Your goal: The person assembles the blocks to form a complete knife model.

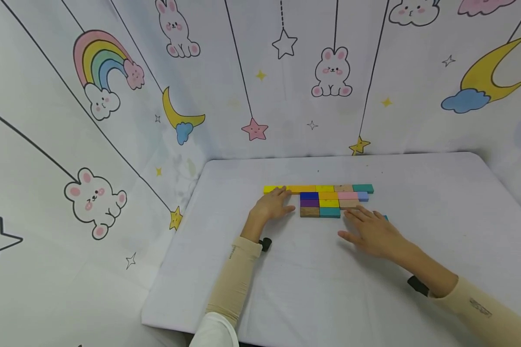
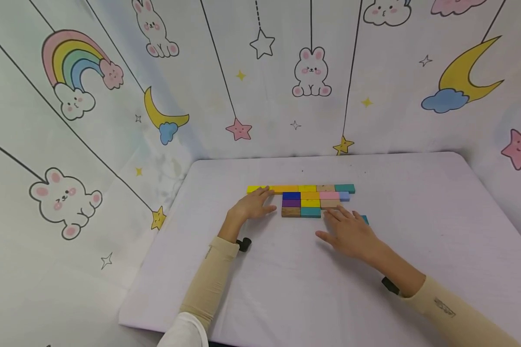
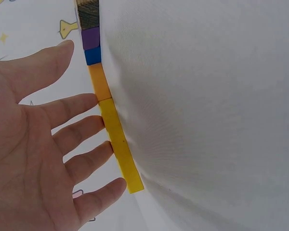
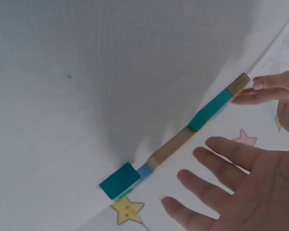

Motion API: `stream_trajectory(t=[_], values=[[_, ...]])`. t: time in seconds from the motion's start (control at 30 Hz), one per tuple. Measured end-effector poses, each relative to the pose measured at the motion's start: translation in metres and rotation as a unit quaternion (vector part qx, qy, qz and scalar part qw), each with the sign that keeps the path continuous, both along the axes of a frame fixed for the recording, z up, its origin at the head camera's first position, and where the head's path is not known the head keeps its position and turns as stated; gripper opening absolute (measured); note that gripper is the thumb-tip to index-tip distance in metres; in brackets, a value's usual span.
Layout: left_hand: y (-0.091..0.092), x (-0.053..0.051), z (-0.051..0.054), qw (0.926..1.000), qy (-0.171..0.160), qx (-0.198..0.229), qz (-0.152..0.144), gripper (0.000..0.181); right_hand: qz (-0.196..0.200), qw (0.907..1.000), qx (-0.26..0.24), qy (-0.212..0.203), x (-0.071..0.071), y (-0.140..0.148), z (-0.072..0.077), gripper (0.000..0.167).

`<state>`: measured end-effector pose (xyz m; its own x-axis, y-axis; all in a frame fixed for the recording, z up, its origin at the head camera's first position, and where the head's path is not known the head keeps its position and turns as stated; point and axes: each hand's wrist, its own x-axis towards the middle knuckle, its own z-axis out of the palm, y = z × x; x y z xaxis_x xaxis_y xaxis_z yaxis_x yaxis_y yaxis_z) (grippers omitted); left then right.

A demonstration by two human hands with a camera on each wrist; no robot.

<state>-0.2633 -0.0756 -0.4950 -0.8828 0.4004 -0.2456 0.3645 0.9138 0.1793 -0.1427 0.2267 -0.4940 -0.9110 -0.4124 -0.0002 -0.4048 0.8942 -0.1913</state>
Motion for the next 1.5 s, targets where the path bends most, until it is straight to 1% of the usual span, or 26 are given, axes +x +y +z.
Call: stream_trajectory(t=[0.33,0.5,0.67,0.87,0.97,1.17,1.3,1.5], values=[[0.0,0.001,0.001,1.0,-0.001,0.0,0.004,0.067,-0.038,0.9992,0.005,0.002,0.014,0.016,0.011,0.076],[0.0,0.0,0.0,1.0,-0.004,-0.001,0.004,0.068,-0.056,0.9984,-0.001,0.007,0.019,0.028,0.015,0.077],[0.0,0.0,-0.001,1.0,-0.001,0.001,0.004,0.068,-0.066,0.9978,-0.001,0.006,0.025,0.036,0.015,0.08],[-0.001,0.001,0.0,1.0,0.002,0.002,0.0,0.067,-0.082,0.9966,0.006,-0.006,0.029,0.046,0.012,0.08],[0.0,0.001,0.0,1.0,0.002,0.001,0.001,0.067,-0.084,0.9964,0.004,-0.007,0.031,0.05,0.01,0.079],[-0.001,0.001,0.0,1.0,-0.001,0.0,0.001,0.067,-0.075,0.9972,-0.006,-0.008,0.032,0.055,0.004,0.079],[-0.001,0.001,0.0,1.0,-0.003,0.001,0.002,0.068,-0.07,0.9974,-0.012,-0.001,0.032,0.054,-0.001,0.078],[-0.001,0.002,0.002,1.0,-0.003,0.004,0.002,0.067,-0.068,0.9976,-0.014,-0.006,0.033,0.047,0.001,0.077]])
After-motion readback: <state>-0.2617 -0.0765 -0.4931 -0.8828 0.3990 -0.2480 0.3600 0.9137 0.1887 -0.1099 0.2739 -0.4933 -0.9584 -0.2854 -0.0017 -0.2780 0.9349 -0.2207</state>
